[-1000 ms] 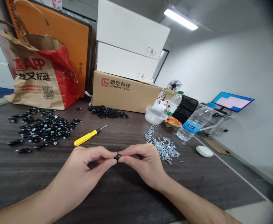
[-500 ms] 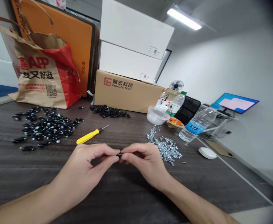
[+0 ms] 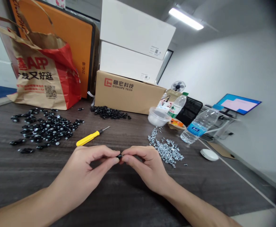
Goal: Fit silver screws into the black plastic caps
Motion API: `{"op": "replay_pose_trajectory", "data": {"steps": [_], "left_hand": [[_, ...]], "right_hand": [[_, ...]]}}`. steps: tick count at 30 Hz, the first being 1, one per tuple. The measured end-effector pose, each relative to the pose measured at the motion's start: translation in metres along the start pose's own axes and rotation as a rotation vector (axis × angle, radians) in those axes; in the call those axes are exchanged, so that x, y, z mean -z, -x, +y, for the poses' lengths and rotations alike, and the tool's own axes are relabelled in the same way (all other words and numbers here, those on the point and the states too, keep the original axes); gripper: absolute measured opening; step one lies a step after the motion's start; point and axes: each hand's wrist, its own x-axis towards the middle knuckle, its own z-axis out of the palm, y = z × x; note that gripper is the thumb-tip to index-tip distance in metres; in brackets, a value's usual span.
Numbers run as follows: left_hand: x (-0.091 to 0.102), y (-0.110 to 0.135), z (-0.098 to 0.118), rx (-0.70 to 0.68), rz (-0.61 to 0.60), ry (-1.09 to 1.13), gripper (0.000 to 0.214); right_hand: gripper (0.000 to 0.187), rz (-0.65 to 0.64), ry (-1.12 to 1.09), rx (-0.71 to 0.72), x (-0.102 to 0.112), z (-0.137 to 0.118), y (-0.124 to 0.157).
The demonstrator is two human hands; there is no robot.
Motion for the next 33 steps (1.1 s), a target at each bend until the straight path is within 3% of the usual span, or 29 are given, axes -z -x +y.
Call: {"op": "replay_pose_trajectory", "data": {"steps": [6,11,16,19,27,33], "left_hand": [[-0.003,-0.003,-0.002,0.139,-0.018,0.184,0.013],[-0.001,-0.005,-0.007,0.218,-0.154,0.328,0.011],[0.003,-0.009,-0.007,0.263,-0.269,0.520,0.005],[0.006,-0.011,-0.004,0.269,-0.308,0.527,0.006],[0.007,-0.010,-0.015,0.225,-0.298,0.524,0.003],[0.005,-0.010,-0.023,0.218,-0.253,0.550,0.005]], "right_hand": [[0.005,0.065,-0.200,-0.105,-0.005,0.004,-0.001],[0.020,0.046,-0.400,-0.186,-0.006,0.006,-0.002],[0.016,0.001,-0.344,-0.127,-0.004,0.006,-0.002],[0.015,-0.028,-0.338,-0.100,-0.003,0.006,0.000],[0.018,0.033,-0.344,-0.089,-0.005,0.006,-0.002],[0.005,0.102,-0.124,0.077,0.000,0.003,-0.001]]}}
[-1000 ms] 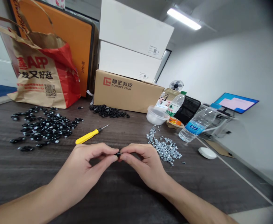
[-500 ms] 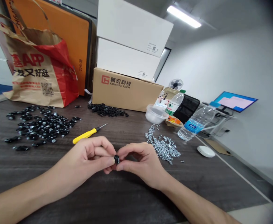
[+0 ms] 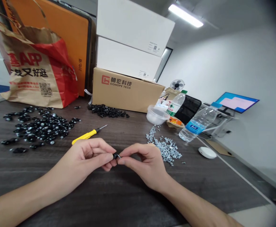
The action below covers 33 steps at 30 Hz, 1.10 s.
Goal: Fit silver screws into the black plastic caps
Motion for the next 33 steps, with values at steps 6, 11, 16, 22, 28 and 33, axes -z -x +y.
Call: {"op": "replay_pose_trajectory", "data": {"steps": [6,11,16,22,28,33], "left_hand": [[0.0003,-0.0002,0.0002,-0.035,0.052,-0.046,0.006],[-0.0005,0.0017,0.0000,-0.040,0.052,-0.085,0.009],[-0.0009,0.0027,-0.0002,-0.056,0.063,-0.101,0.011],[-0.0004,0.0014,0.0014,-0.036,0.059,-0.147,0.011],[-0.0003,0.0000,0.0025,-0.041,0.008,-0.163,0.010],[-0.0041,0.0012,0.0064,0.039,-0.026,-0.086,0.006]], "right_hand": [[0.003,-0.029,0.051,0.007,0.0016,-0.0027,-0.0006],[0.004,-0.039,0.044,0.011,0.0011,-0.0033,-0.0026],[0.004,-0.055,0.054,0.019,0.0017,-0.0035,-0.0032],[0.006,-0.056,0.046,-0.013,0.0012,-0.0030,-0.0025],[0.016,-0.144,-0.048,-0.073,0.0010,-0.0001,0.0001],[0.011,-0.205,-0.030,-0.052,0.0031,-0.0019,-0.0017]]}}
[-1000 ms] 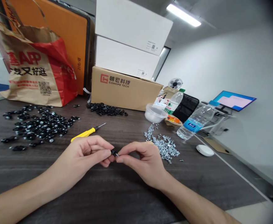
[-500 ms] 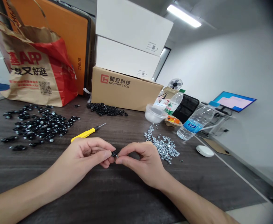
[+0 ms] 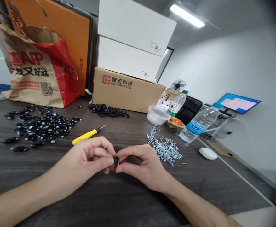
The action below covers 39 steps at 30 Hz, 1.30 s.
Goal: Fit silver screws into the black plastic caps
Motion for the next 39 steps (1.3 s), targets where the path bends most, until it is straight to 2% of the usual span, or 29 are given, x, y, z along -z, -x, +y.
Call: {"op": "replay_pose_trajectory", "data": {"steps": [5,11,21,28,39], "left_hand": [[-0.003,0.003,0.003,0.061,-0.021,0.045,0.013],[-0.004,0.003,0.004,0.062,-0.016,0.083,0.012],[-0.006,0.007,0.007,0.064,0.074,0.060,0.004],[-0.010,0.010,0.005,0.044,0.048,0.128,0.006],[-0.014,0.014,0.010,0.053,0.053,0.197,0.006]], "right_hand": [[0.009,-0.054,-0.064,-0.021,0.001,-0.001,-0.001],[0.012,-0.031,-0.084,-0.024,0.000,0.002,0.001],[0.006,0.022,0.157,0.145,-0.001,-0.006,0.003],[0.009,0.019,0.269,0.258,-0.003,-0.009,0.006],[0.006,0.020,0.323,0.344,-0.004,-0.012,0.012]]}}
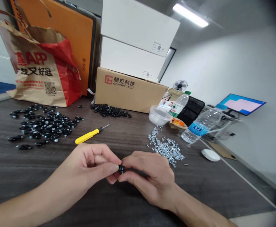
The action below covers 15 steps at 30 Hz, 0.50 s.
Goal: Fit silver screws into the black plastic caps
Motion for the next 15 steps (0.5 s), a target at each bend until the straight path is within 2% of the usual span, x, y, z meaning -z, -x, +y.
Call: {"op": "replay_pose_trajectory", "data": {"steps": [2,7,15], "left_hand": [[-0.001,0.001,-0.001,-0.002,0.008,-0.002,0.006],[-0.001,-0.001,-0.006,-0.034,0.041,0.038,0.010],[0.002,-0.009,-0.009,-0.041,0.104,0.017,0.014]], "right_hand": [[0.006,0.006,-0.008,0.004,0.000,0.000,-0.001],[0.007,0.023,-0.071,-0.109,0.000,0.005,-0.007],[0.011,0.148,-0.143,-0.246,-0.003,0.011,-0.005]]}}
